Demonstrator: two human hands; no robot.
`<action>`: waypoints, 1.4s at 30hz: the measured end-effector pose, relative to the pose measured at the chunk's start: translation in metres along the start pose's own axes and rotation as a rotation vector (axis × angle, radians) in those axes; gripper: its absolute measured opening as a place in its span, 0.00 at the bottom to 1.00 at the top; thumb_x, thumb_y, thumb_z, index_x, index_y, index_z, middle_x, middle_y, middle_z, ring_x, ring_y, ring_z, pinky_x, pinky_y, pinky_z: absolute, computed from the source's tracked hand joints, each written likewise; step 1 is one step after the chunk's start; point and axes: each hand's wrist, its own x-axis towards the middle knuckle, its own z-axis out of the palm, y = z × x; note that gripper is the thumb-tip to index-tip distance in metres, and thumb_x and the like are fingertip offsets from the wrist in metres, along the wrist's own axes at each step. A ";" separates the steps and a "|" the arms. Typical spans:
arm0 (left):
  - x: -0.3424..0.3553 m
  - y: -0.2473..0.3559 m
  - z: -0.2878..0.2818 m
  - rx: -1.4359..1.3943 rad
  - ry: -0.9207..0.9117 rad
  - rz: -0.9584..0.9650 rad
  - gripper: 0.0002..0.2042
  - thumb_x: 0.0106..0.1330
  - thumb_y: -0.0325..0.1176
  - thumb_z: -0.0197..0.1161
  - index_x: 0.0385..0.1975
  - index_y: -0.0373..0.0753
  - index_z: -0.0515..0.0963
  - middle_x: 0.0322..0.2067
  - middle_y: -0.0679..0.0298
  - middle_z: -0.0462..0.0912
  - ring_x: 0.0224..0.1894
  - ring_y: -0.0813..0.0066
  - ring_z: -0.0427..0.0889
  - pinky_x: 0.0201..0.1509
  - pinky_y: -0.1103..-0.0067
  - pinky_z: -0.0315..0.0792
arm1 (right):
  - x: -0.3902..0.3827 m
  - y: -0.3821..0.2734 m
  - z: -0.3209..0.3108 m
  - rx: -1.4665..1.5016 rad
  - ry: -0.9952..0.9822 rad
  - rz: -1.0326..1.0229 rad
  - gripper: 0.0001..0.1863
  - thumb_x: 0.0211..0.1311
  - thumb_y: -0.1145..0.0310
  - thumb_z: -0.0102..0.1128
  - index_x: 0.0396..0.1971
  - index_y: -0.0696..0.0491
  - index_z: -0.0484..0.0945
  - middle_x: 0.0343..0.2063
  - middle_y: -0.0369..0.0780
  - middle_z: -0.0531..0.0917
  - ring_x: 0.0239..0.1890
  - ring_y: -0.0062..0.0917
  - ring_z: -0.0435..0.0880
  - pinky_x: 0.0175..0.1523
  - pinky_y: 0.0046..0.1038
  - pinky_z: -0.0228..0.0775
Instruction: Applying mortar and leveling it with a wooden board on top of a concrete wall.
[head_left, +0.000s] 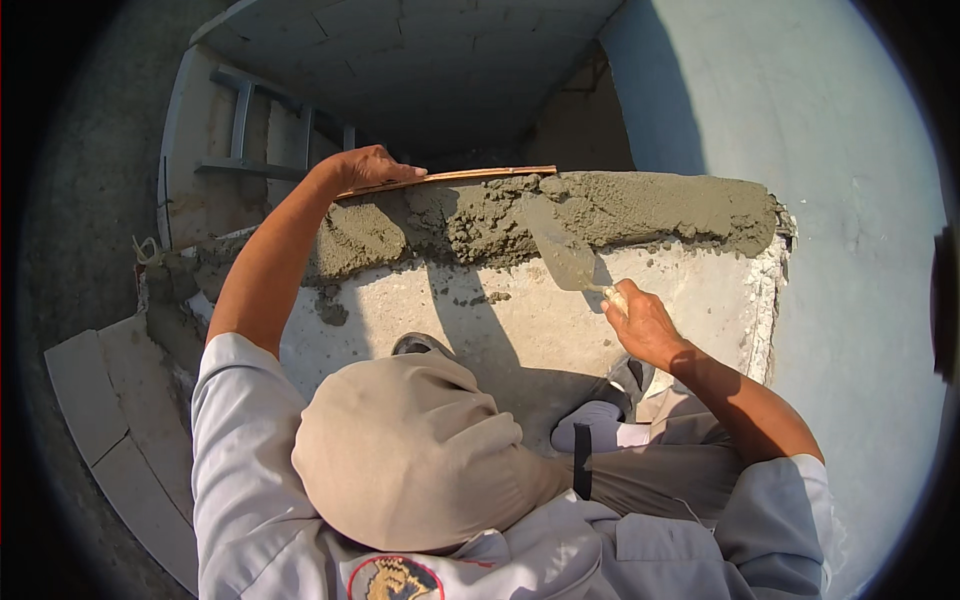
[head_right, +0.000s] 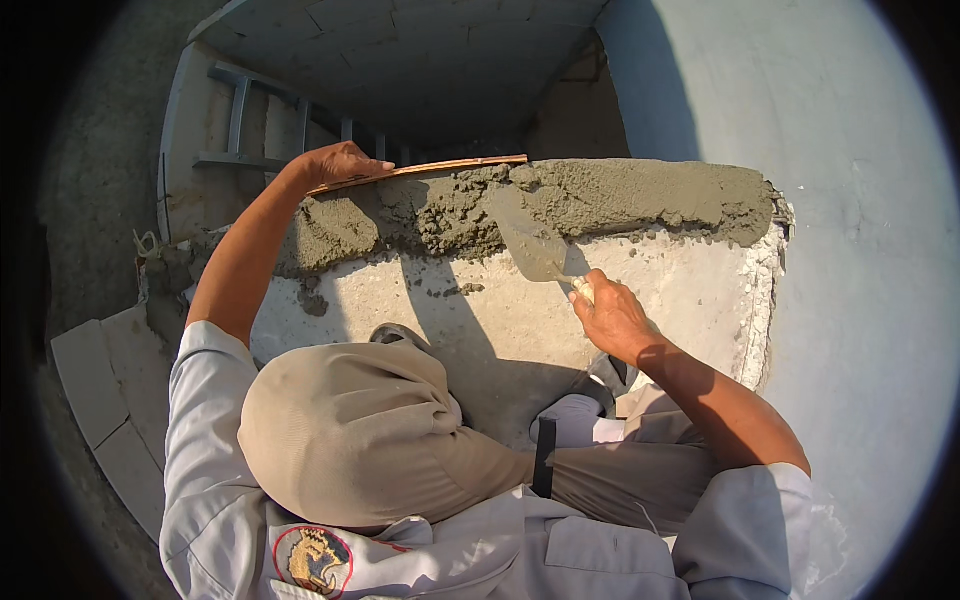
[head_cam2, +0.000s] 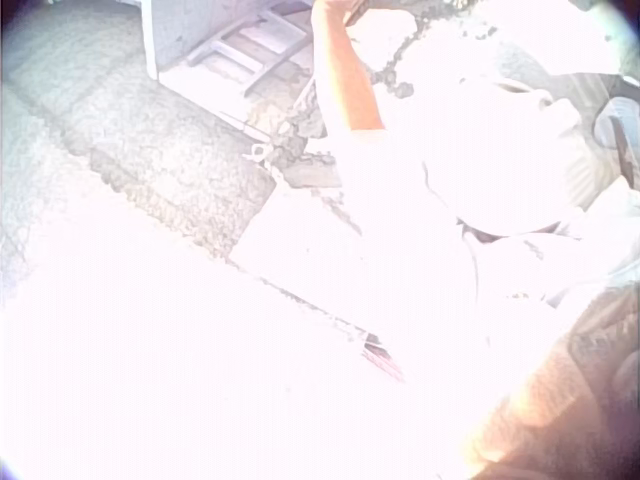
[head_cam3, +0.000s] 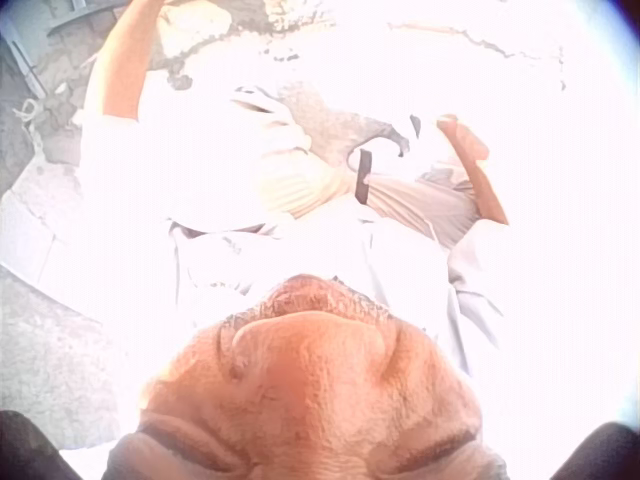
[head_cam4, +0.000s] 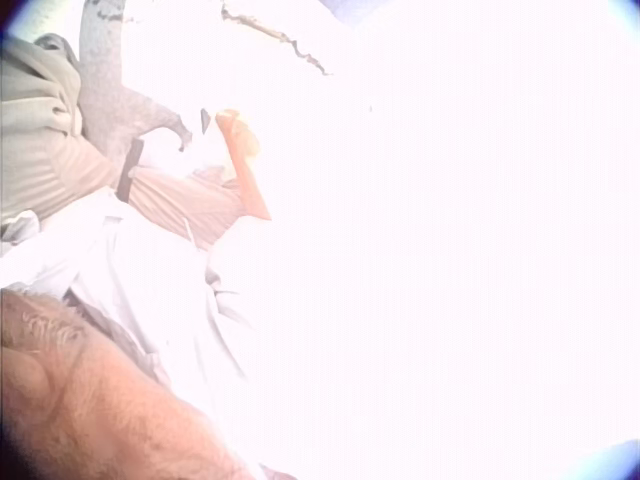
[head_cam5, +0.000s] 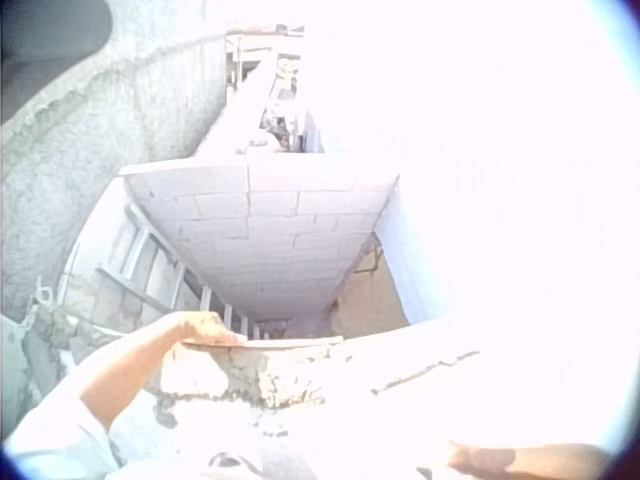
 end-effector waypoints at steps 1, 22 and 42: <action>0.000 -0.001 0.000 0.002 0.008 0.000 0.37 0.55 0.71 0.68 0.43 0.37 0.90 0.46 0.48 0.89 0.54 0.50 0.84 0.62 0.54 0.71 | -0.003 -0.002 0.007 -0.005 -0.002 0.000 0.18 0.71 0.62 0.59 0.47 0.64 0.73 0.32 0.60 0.84 0.38 0.58 0.85 0.45 0.52 0.74; 0.005 -0.002 -0.003 0.003 -0.024 -0.039 0.42 0.57 0.76 0.61 0.52 0.41 0.87 0.53 0.48 0.86 0.58 0.48 0.82 0.61 0.48 0.74 | 0.037 -0.092 0.015 0.084 -0.156 -0.323 0.21 0.69 0.57 0.62 0.44 0.63 0.76 0.27 0.59 0.84 0.35 0.56 0.86 0.41 0.49 0.76; -0.004 0.003 -0.005 -0.005 -0.050 0.000 0.51 0.53 0.83 0.55 0.63 0.42 0.80 0.70 0.46 0.69 0.72 0.38 0.65 0.69 0.35 0.59 | 0.062 -0.171 0.136 -0.260 0.071 -0.579 0.08 0.65 0.74 0.55 0.41 0.60 0.72 0.34 0.52 0.77 0.37 0.47 0.85 0.39 0.45 0.81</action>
